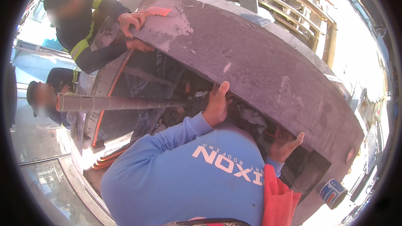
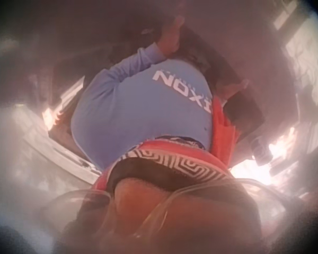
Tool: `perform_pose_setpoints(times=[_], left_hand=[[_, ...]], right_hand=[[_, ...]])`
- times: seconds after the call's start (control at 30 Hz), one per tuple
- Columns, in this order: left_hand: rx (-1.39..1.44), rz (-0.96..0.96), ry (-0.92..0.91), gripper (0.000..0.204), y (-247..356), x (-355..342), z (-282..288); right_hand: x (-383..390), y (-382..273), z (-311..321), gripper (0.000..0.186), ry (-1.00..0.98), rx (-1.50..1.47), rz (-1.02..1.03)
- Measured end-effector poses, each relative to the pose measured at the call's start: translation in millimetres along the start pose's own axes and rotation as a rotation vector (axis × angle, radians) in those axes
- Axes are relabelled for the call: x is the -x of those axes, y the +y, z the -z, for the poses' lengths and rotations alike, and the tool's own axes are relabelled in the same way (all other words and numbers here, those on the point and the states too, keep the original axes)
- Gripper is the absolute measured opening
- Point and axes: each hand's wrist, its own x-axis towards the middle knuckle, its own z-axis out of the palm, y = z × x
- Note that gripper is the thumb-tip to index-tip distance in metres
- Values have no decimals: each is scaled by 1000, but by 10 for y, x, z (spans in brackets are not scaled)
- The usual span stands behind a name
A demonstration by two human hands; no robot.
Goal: The person scrapes a surface with a putty knife, then positions and secures a large rectangular panel into a roof opening with assistance from coworkers. The panel is aligned and pressed into place.
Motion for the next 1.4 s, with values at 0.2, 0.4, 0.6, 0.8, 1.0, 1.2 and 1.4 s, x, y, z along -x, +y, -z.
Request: perform_pose_setpoints(times=[0.2,0.4,0.6,0.8,1.0,1.2,1.4], left_hand=[[-5,10,31,76,-47,-25,19],[10,-17,11,77,-50,-29,6],[26,-8,26,76,27,38,-58],[-42,16,21,83,6,18,-11],[-6,23,29,82,-74,-55,53],[-35,33,9,79,-113,-58,60],[-33,36,-37,81,-86,-84,92]], right_hand=[[-17,5,64,96,4,27,-22],[-21,4,24,98,15,69,-24],[-48,-11,68,97,-12,53,-40],[33,-2,-63,105,-45,3,7],[53,-27,-69,101,23,46,17],[-36,1,4,100,41,-9,-6],[17,13,-63,113,35,44,27]])
